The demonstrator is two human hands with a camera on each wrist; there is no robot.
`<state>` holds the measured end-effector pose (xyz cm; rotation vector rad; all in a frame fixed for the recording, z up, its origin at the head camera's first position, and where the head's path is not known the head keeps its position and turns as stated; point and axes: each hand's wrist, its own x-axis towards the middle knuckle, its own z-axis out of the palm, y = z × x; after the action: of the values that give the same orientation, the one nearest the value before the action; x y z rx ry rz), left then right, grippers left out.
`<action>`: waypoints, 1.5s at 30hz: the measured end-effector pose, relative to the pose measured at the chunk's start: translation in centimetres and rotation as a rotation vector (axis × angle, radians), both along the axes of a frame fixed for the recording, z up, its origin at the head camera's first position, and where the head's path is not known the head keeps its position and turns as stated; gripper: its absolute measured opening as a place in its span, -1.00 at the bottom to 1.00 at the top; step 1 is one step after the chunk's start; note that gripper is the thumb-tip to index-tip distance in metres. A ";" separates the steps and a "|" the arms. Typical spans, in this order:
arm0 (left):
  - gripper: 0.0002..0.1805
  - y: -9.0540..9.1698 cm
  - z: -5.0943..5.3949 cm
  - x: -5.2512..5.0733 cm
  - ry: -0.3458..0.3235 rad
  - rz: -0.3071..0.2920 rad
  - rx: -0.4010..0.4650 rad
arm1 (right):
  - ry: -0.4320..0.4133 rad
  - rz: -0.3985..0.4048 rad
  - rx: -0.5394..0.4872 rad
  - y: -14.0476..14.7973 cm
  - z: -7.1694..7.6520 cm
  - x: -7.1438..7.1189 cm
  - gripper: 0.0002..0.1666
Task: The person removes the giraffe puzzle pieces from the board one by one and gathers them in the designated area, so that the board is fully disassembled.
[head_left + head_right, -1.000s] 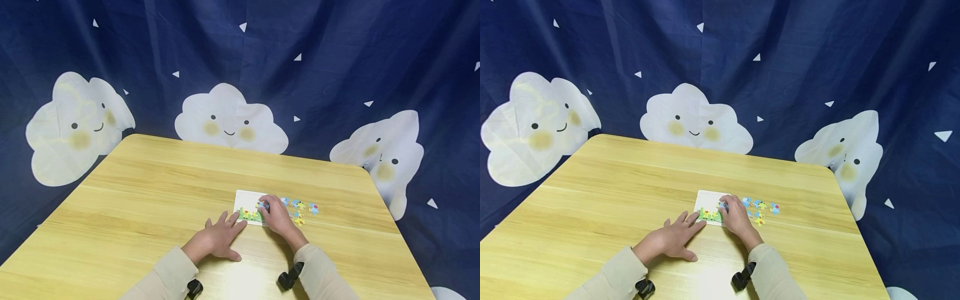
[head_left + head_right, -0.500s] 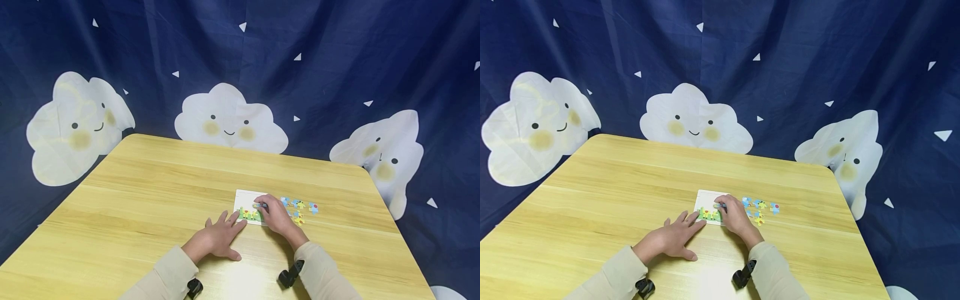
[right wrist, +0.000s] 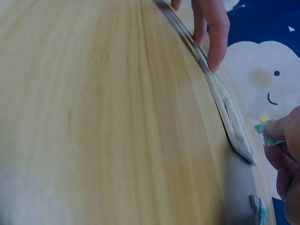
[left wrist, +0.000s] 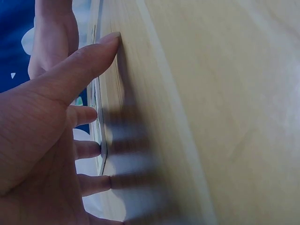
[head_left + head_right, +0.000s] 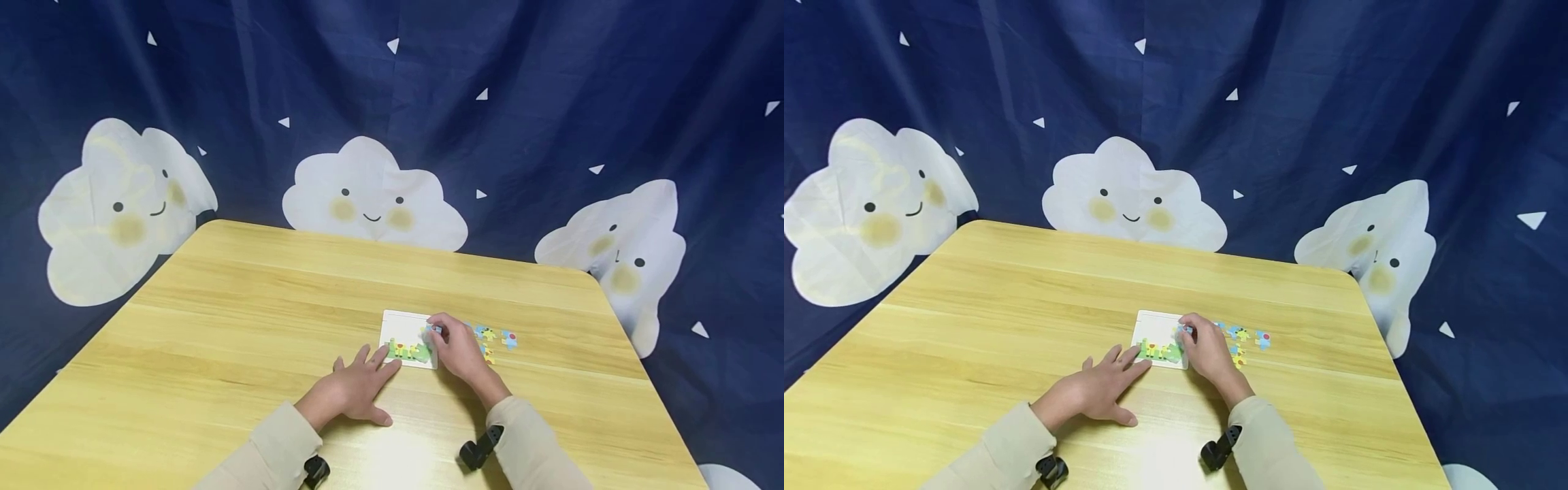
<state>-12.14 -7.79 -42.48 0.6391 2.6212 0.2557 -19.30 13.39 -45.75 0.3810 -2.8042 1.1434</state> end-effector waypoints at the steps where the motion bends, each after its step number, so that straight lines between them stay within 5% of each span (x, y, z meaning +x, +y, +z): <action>1: 0.03 0.0 0.0 0.0 -0.002 0.000 0.003 | 0.003 -0.009 0.003 0.2 0.1 0.1 -0.80; 13: 0.05 -0.1 -0.2 -0.1 0.006 0.003 0.030 | -0.052 -0.080 -0.015 4.2 0.6 0.9 -0.76; 45: 0.03 -0.2 -0.4 -0.1 0.004 0.008 0.034 | -0.121 -0.193 0.169 13.1 -0.4 3.4 -0.78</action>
<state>-12.28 -7.94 -42.88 0.6413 2.6287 0.3017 -15.90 26.48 -46.20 0.0514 -2.9726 0.9234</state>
